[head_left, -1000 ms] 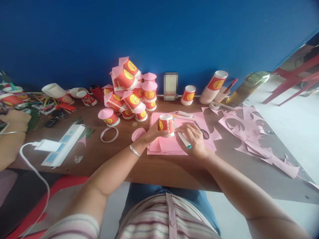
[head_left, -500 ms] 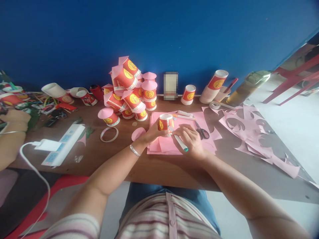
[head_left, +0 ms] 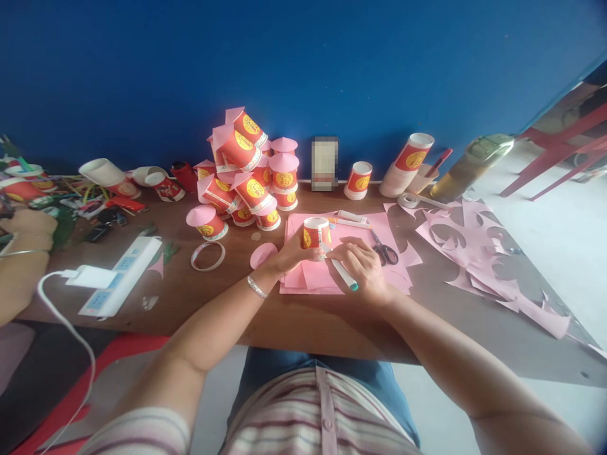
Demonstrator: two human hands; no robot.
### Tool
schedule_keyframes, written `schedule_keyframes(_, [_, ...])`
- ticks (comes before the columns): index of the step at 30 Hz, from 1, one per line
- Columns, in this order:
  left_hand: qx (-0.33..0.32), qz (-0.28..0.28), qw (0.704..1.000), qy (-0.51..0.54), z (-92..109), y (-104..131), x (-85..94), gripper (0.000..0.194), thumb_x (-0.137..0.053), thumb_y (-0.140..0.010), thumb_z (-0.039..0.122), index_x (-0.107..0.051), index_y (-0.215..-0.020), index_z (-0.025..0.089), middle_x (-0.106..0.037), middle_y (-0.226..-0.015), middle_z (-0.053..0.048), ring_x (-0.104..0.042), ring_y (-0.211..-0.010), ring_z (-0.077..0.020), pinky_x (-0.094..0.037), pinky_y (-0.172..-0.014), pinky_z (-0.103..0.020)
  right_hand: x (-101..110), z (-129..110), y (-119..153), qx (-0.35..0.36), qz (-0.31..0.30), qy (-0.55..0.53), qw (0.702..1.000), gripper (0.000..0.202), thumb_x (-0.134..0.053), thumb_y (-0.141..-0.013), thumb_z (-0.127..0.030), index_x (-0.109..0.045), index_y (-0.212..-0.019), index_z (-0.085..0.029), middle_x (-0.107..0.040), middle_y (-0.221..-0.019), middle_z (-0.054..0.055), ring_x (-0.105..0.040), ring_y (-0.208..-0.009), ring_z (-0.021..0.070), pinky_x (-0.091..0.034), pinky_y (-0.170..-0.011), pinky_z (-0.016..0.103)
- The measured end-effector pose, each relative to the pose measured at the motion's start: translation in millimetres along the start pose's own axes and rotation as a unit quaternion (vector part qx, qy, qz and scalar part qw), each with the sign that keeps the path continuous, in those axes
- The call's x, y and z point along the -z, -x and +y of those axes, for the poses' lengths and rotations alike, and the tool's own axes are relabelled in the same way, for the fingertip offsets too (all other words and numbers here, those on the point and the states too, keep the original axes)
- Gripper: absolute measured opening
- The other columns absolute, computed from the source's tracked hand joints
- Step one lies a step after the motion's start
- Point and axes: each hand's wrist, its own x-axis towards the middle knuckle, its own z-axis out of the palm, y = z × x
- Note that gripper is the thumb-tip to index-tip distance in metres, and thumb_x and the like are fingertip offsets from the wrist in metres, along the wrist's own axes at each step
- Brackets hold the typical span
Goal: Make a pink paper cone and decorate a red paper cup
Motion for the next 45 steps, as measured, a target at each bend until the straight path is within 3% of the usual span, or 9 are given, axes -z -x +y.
schedule_keyframes(8, [0.009,0.027,0.999,-0.017,12,1,-8.0,0.035,-0.084,-0.078,0.029,-0.063,-0.103,0.017,-0.062,-0.093,0.0,-0.055,-0.084,-0.0137,-0.047,-0.079,-0.028,6,2,-6,-0.013,0.023,0.042,0.999,0.021,-0.057,-0.092,-0.006,-0.058,-0.105,-0.022,-0.071,-0.082,0.002,-0.065,-0.075,0.0199,-0.055,-0.083,0.039])
schedule_keyframes(17, [-0.008,0.007,1.0,-0.008,9,0,-6.9,0.03,-0.082,-0.078,0.031,-0.06,-0.094,0.018,-0.058,-0.085,0.001,-0.049,-0.076,-0.012,-0.043,-0.072,-0.027,4,-2,-6,0.0,0.009,0.018,1.0,0.019,-0.057,-0.091,-0.007,-0.058,-0.103,-0.022,-0.071,-0.082,0.003,-0.064,-0.069,0.0175,-0.056,-0.088,0.04])
schedule_keyframes(25, [-0.014,0.006,1.0,-0.025,8,0,-5.4,0.033,-0.083,-0.077,0.031,-0.061,-0.097,0.018,-0.058,-0.087,0.001,-0.05,-0.078,-0.0129,-0.043,-0.074,-0.027,4,-2,-5,0.0,0.026,0.005,1.0,0.021,-0.057,-0.091,-0.006,-0.059,-0.104,-0.023,-0.07,-0.081,0.001,-0.064,-0.068,0.0169,-0.057,-0.088,0.04])
schedule_keyframes(33, [-0.013,0.016,0.998,-0.051,11,2,-7.4,0.04,-0.082,-0.079,0.031,-0.061,-0.111,0.02,-0.061,-0.094,-0.001,-0.055,-0.084,-0.0156,-0.047,-0.077,-0.03,4,1,-1,0.003,0.021,0.004,1.0,0.033,-0.054,-0.091,-0.003,-0.058,-0.118,-0.022,-0.073,-0.091,0.005,-0.069,-0.081,0.0205,-0.056,-0.078,0.038])
schedule_keyframes(39, [-0.029,-0.008,0.997,-0.075,15,0,-11.5,0.036,-0.082,-0.078,0.032,-0.061,-0.104,0.019,-0.058,-0.089,0.001,-0.053,-0.085,-0.0154,-0.046,-0.08,-0.03,5,3,-1,-0.011,0.016,0.023,1.0,0.031,-0.055,-0.091,-0.005,-0.059,-0.117,-0.022,-0.072,-0.089,0.006,-0.069,-0.084,0.0224,-0.056,-0.077,0.038])
schedule_keyframes(45, [-0.017,0.018,0.996,-0.088,17,2,-12.3,0.051,-0.084,-0.077,0.034,-0.059,-0.12,0.022,-0.061,-0.098,-0.002,-0.056,-0.093,-0.0185,-0.049,-0.083,-0.033,3,4,0,-0.007,0.011,0.021,1.0,0.03,-0.055,-0.092,-0.005,-0.059,-0.117,-0.021,-0.072,-0.089,0.006,-0.068,-0.083,0.022,-0.056,-0.077,0.038])
